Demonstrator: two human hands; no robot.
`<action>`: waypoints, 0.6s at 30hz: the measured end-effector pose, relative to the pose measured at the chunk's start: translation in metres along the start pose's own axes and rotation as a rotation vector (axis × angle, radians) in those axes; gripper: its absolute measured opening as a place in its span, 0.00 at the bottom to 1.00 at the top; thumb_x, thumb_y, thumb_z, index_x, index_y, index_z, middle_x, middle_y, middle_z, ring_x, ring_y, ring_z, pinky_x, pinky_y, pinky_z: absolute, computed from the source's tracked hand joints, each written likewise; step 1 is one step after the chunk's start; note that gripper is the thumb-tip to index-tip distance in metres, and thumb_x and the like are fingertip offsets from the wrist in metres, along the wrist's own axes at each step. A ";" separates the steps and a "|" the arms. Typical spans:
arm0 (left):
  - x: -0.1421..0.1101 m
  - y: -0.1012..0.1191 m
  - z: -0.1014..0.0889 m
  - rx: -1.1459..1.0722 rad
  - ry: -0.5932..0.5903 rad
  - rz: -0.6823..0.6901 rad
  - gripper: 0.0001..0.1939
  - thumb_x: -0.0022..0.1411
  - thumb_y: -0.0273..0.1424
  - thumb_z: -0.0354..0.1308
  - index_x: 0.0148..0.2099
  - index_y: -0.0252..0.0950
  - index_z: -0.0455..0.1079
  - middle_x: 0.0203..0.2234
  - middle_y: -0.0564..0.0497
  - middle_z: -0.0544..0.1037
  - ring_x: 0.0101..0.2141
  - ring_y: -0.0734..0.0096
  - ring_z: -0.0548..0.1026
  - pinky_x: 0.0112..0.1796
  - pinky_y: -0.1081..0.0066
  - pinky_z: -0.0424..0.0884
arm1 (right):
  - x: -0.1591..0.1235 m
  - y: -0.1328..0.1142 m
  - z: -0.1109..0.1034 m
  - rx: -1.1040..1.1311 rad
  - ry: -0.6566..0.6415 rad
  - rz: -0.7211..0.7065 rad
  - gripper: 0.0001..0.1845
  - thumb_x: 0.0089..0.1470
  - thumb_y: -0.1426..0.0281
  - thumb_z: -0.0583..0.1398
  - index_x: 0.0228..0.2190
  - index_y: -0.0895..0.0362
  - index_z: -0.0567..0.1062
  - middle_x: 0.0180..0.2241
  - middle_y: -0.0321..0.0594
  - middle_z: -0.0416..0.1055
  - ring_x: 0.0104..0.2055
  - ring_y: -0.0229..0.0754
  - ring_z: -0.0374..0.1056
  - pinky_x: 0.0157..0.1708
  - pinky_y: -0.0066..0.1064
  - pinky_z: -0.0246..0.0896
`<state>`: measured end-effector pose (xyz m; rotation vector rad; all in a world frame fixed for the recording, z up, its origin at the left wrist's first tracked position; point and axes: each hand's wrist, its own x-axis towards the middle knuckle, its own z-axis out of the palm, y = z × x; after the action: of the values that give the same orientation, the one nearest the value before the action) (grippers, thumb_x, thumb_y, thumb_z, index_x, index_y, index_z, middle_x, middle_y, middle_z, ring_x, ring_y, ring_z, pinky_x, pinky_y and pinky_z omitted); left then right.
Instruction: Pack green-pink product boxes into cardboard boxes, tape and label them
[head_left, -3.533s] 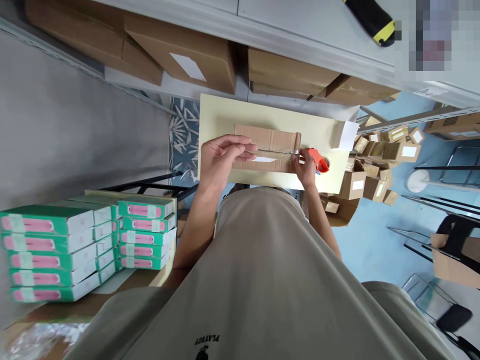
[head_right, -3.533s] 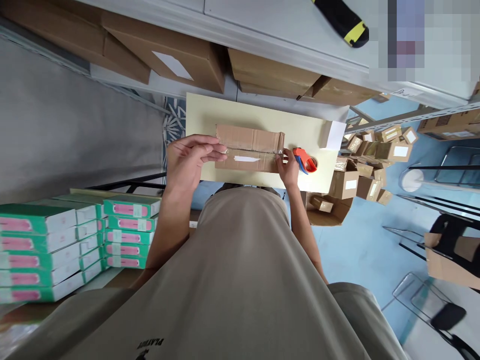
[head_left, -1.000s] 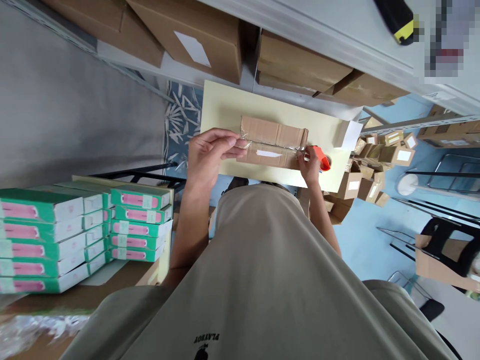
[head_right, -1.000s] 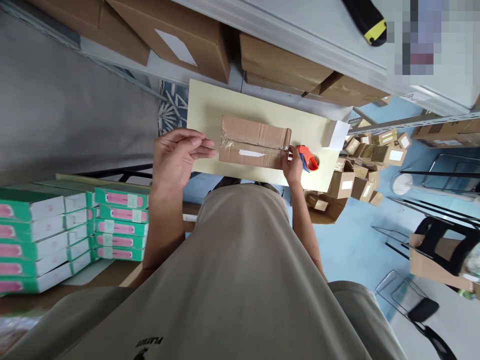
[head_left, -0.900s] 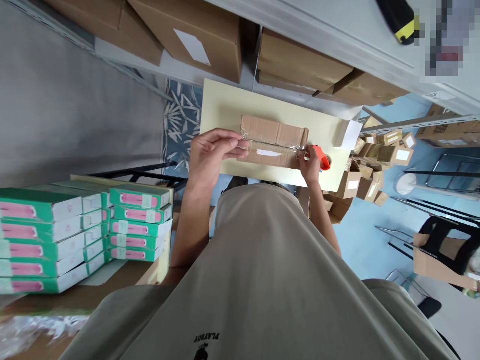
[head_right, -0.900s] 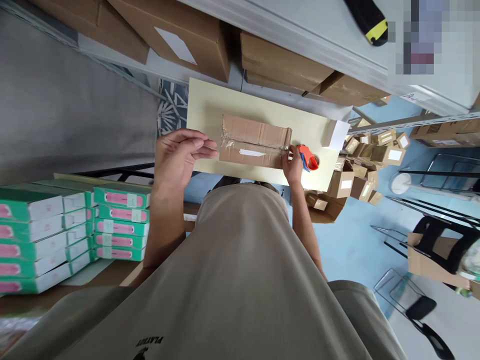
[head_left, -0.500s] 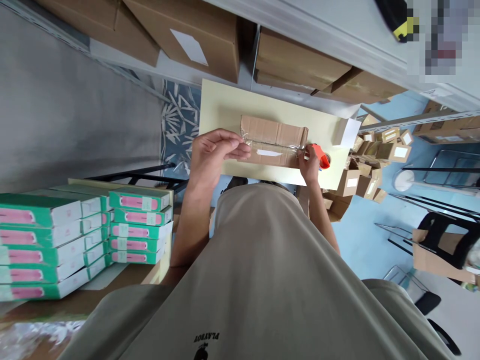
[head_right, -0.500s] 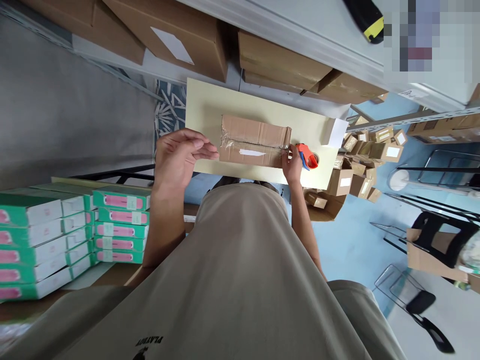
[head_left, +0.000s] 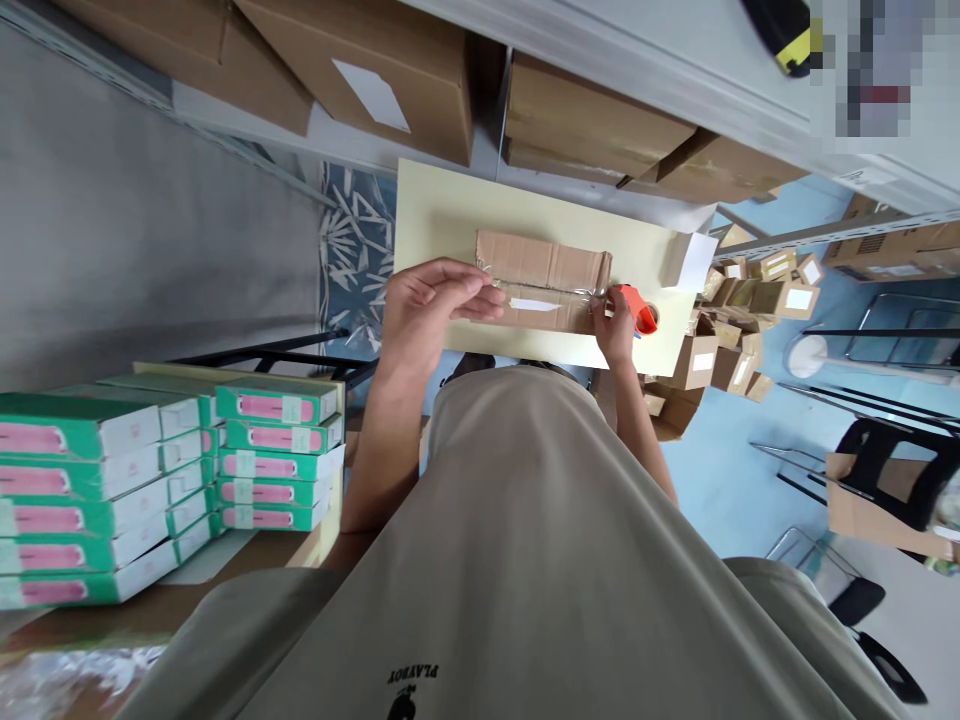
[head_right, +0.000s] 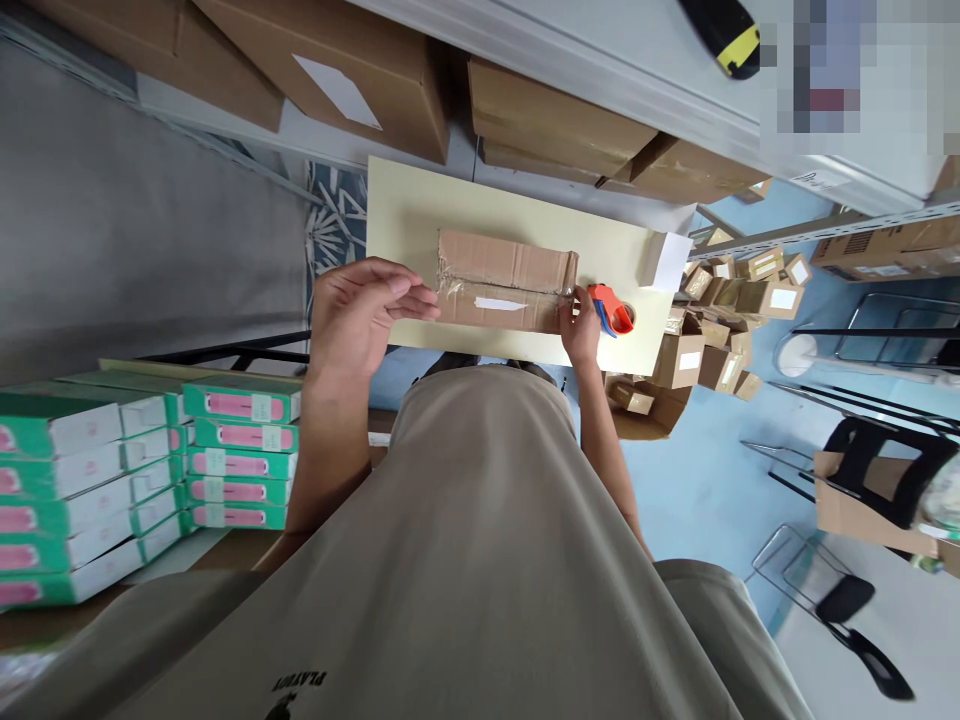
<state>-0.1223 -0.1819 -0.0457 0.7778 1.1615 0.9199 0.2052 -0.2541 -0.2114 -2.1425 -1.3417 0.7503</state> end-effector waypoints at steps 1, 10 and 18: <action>0.000 0.000 0.001 -0.004 0.001 0.003 0.14 0.60 0.45 0.75 0.35 0.42 0.80 0.29 0.52 0.87 0.31 0.62 0.89 0.35 0.65 0.88 | 0.000 0.000 0.000 -0.002 0.003 -0.004 0.26 0.74 0.51 0.59 0.61 0.55 0.78 0.54 0.57 0.83 0.49 0.53 0.80 0.48 0.45 0.80; -0.002 0.001 0.002 -0.074 -0.030 0.006 0.13 0.58 0.43 0.75 0.36 0.41 0.81 0.29 0.50 0.88 0.29 0.64 0.87 0.35 0.65 0.87 | 0.001 0.000 0.001 -0.012 0.020 -0.026 0.25 0.74 0.50 0.58 0.59 0.54 0.79 0.52 0.57 0.84 0.47 0.53 0.80 0.47 0.45 0.80; -0.003 0.003 0.001 -0.087 -0.023 0.025 0.10 0.57 0.40 0.77 0.35 0.42 0.83 0.29 0.51 0.88 0.29 0.64 0.87 0.35 0.66 0.87 | 0.001 -0.001 0.000 -0.026 0.021 -0.021 0.24 0.74 0.52 0.58 0.58 0.56 0.78 0.52 0.58 0.83 0.49 0.54 0.79 0.49 0.46 0.79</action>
<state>-0.1225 -0.1834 -0.0422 0.7320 1.0866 0.9742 0.2049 -0.2528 -0.2110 -2.1474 -1.3673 0.7036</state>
